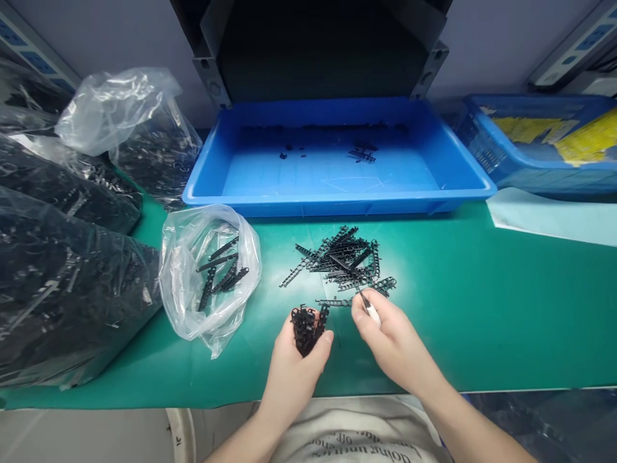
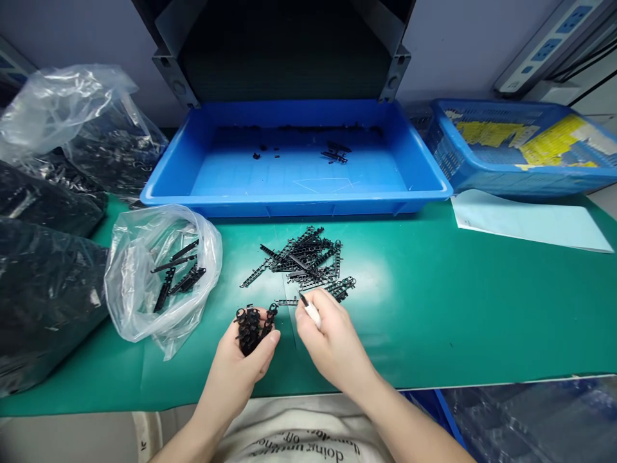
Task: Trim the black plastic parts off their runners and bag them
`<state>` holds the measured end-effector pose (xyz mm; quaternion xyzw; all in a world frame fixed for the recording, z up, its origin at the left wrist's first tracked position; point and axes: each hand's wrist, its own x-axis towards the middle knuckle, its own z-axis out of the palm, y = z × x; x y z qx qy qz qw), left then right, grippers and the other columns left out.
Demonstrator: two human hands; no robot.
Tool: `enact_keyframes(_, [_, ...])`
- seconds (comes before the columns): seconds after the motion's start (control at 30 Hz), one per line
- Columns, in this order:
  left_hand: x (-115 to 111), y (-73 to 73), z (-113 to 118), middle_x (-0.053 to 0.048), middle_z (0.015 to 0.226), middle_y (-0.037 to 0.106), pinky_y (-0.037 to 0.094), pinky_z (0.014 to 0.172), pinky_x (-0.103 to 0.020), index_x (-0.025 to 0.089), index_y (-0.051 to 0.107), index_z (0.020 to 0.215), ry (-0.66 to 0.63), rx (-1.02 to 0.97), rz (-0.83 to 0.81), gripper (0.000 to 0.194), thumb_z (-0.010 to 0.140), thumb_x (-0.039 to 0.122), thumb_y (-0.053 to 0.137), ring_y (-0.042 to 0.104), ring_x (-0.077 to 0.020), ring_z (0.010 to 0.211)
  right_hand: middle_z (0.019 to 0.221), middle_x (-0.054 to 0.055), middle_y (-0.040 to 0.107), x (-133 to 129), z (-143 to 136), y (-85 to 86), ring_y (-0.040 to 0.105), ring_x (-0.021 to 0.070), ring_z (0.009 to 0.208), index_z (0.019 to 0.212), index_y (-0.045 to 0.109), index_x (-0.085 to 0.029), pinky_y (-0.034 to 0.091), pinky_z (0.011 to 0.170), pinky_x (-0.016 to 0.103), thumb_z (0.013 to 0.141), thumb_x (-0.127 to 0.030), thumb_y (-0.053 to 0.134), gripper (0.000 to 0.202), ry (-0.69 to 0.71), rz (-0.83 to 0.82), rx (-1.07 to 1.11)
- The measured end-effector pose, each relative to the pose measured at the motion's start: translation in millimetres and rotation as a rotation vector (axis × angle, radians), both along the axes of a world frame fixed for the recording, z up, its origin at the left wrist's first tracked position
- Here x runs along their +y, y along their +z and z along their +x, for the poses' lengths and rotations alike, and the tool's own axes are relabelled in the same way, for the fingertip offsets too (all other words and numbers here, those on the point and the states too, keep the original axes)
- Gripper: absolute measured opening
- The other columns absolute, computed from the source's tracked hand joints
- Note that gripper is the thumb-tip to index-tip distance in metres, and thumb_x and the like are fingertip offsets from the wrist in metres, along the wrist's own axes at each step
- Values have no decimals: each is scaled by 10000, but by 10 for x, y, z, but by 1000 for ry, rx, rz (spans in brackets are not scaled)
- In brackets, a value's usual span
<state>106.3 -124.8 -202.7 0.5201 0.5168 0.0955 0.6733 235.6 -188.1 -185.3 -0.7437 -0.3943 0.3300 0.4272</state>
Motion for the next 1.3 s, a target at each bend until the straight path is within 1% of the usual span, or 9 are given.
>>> enact_keyframes(0.2, [45,29,-33,67,570,433,319,406,-185,187,456,812,19,-33,-42,258,726,397,578,376,-66,429,510,-58,370,-58,185,10,352,110,447,650,337,-221,284,432,218,853,-277,312,212,32,-94,-88])
enact_keyframes(0.43, [776,354,-329,-45,1018,598,466,784,-356,231,572,997,260,526,1035,380,671,423,614,570,-258,944,817,12,581,-47,280,-71,568,169,635,871,544,-207,308,475,246,842,-242,499,64,263,-312,-627])
enact_keyframes(0.57, [1112,389,-418,-135,1176,552,382,919,-510,178,448,1222,-29,643,1077,628,684,464,598,495,-365,1096,929,33,574,30,277,-102,581,160,565,987,581,-218,283,434,254,829,-204,545,163,419,-503,-764])
enact_keyframes(0.67, [1022,357,-367,-129,1209,534,277,1019,-503,180,491,1173,-122,479,1179,497,756,445,549,432,-341,1180,933,41,573,33,302,-102,578,153,578,959,596,-203,326,454,250,803,-140,553,173,445,-431,-741])
enact_keyframes(0.73, [853,331,-291,-100,1163,560,349,987,-431,205,545,1093,-149,298,1070,362,787,399,536,497,-287,1115,931,37,569,4,322,-81,568,142,602,968,593,-207,358,486,240,788,-98,543,217,468,-284,-676])
enact_keyframes(0.87, [511,257,-96,-70,811,646,519,628,-282,172,597,972,-409,-50,183,277,760,349,578,626,-174,684,898,23,544,-50,306,-14,499,103,543,966,594,-232,338,466,215,736,-13,455,347,551,-41,-588])
enact_keyframes(0.97, [361,188,12,5,596,571,406,360,-166,148,578,871,-465,-164,-266,226,778,353,556,539,-91,416,886,35,541,-65,253,2,538,122,613,999,584,-221,374,481,215,761,-30,415,349,473,54,-507])
enact_keyframes(1.1, [298,139,34,45,603,539,327,252,-117,159,521,923,-245,-216,-264,235,784,345,555,497,-63,332,991,92,567,-99,193,-8,590,178,805,1147,495,-167,484,648,285,892,-242,397,283,203,25,-369])
enact_keyframes(1.3, [286,148,16,45,618,549,356,241,-110,164,496,949,-195,-245,-282,262,769,334,582,529,-79,330,1041,54,609,-174,78,7,604,165,818,1229,460,-215,496,663,284,939,-238,292,336,372,-44,-294])
